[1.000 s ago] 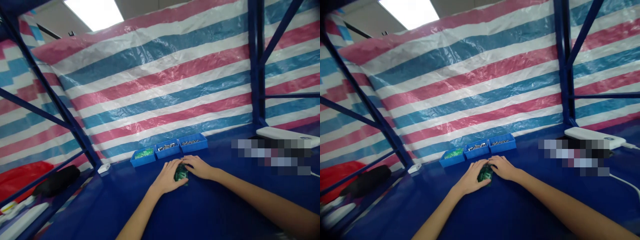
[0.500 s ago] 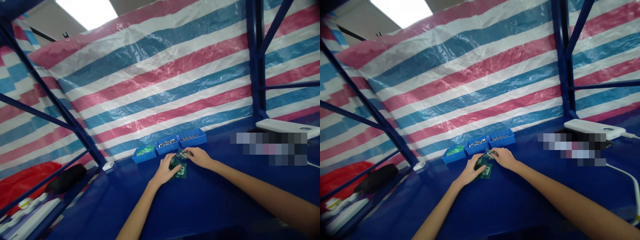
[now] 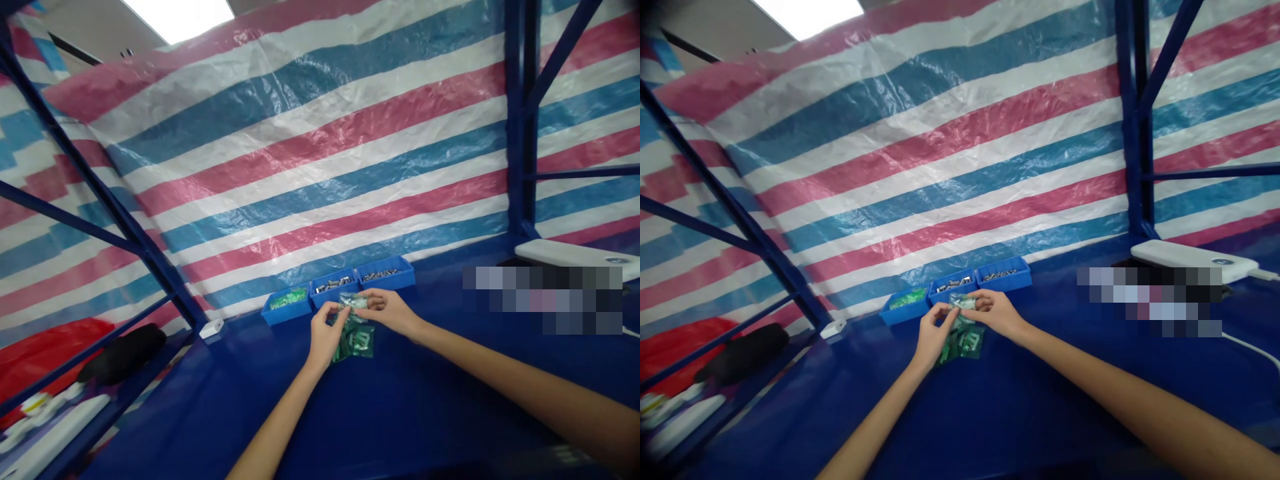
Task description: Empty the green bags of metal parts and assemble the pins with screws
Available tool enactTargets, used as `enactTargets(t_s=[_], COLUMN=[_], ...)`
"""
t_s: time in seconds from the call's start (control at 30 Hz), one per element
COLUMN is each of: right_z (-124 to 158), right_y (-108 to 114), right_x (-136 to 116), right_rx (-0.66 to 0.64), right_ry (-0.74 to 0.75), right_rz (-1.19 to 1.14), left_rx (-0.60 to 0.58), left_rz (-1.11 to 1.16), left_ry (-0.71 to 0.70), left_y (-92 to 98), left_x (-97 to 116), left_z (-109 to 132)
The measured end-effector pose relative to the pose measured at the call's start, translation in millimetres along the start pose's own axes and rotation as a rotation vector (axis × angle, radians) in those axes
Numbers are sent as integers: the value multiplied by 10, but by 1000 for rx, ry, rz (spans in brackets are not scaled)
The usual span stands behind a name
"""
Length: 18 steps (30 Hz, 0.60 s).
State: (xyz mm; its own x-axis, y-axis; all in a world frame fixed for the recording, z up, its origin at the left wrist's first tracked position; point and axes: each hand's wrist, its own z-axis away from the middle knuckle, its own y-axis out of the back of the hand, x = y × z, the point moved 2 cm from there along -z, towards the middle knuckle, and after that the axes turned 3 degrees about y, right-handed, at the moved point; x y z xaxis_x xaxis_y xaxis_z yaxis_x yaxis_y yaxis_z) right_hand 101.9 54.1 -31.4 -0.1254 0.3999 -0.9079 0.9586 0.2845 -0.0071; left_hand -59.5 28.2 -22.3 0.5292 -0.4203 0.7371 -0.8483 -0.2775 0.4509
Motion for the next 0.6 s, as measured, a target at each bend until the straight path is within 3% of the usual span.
enactTargets(t_s=[0.17, 0.37, 0.5, 0.6], right_z=[-62, 23, 47, 67], right_y=[100, 17, 30, 45], right_x=[-2, 12, -38, -114], right_rx=[63, 9, 57, 74], right_ry=[81, 215, 352, 404], right_rz=[107, 306, 333, 358], left_rx=[-18, -35, -17, 9], left_rz=[-59, -74, -128, -150], left_ry=[-55, -173, -291, -300], left_y=[-19, -4, 12, 25], left_x=[29, 19, 33, 57], left_z=[29, 55, 73, 79])
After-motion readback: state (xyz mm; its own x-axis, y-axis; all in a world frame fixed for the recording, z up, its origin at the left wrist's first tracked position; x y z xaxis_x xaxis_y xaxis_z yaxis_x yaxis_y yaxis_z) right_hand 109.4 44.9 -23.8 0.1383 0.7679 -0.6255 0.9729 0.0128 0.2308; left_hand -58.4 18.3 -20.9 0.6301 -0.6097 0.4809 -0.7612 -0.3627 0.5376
